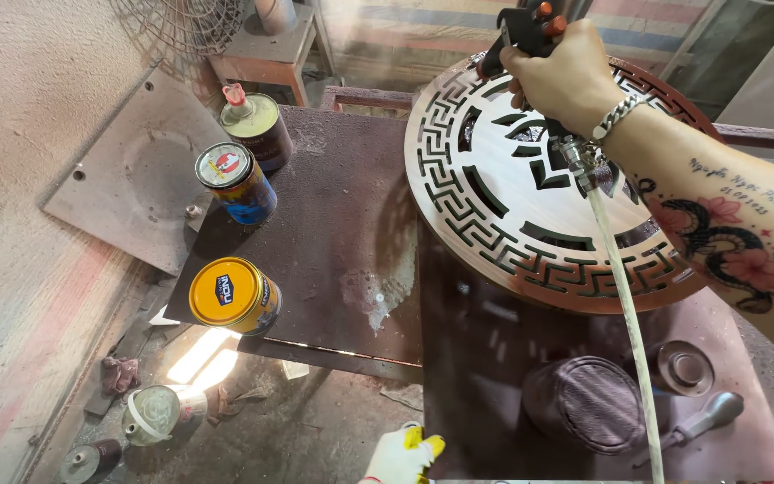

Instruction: Spray painting a decorative wooden lotus cutout.

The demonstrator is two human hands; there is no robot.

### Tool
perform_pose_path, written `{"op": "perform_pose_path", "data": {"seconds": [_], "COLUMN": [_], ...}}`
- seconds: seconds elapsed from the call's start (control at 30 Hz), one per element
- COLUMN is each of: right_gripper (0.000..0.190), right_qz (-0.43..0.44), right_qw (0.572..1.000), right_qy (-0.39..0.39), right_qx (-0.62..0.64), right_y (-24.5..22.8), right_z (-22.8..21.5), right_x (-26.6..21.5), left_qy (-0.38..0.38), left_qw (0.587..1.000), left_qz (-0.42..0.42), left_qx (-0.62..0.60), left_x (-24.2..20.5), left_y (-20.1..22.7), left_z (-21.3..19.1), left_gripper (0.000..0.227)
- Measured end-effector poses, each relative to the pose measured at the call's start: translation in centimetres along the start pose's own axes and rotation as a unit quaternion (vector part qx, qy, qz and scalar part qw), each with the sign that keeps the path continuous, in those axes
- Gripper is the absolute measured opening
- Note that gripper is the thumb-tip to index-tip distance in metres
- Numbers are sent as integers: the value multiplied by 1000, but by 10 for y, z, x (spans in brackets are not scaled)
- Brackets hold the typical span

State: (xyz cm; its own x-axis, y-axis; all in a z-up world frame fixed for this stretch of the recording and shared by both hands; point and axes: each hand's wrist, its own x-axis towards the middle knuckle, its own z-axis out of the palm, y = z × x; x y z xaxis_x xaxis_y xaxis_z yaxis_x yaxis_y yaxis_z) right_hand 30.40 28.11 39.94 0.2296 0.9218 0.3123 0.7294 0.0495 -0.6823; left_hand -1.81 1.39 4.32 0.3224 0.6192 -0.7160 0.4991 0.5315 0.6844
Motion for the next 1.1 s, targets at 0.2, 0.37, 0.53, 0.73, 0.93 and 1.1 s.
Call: {"op": "perform_pose_path", "data": {"seconds": [0.2, 0.37, 0.53, 0.73, 0.93, 1.1], "right_gripper": [17, 15, 17, 17, 19, 21], "right_qz": [41, 26, 24, 21, 30, 52], "right_qw": [999, 999, 998, 999, 998, 997], "right_qy": [-29, -21, -50, -44, -46, -56], "right_qx": [8, 7, 4, 5, -9, -26], "right_y": [-10, -3, -11, -7, -11, -14], "right_z": [0, -3, -11, -14, -16, -15], "right_x": [-8, -5, -12, -14, -17, -23], "left_qy": [58, 128, 143, 169, 209, 237], "left_qw": [998, 991, 950, 928, 916, 907], "left_qz": [-24, -9, -97, -116, -58, -25], "left_qx": [6, -25, -259, -311, -337, -347], "left_x": [13, 8, -10, -5, 10, 26], "left_y": [-6, 6, 14, 13, 21, 34], "left_z": [-25, -45, -52, -65, -88, -108], "left_gripper": [53, 50, 38, 34, 44, 49]}}
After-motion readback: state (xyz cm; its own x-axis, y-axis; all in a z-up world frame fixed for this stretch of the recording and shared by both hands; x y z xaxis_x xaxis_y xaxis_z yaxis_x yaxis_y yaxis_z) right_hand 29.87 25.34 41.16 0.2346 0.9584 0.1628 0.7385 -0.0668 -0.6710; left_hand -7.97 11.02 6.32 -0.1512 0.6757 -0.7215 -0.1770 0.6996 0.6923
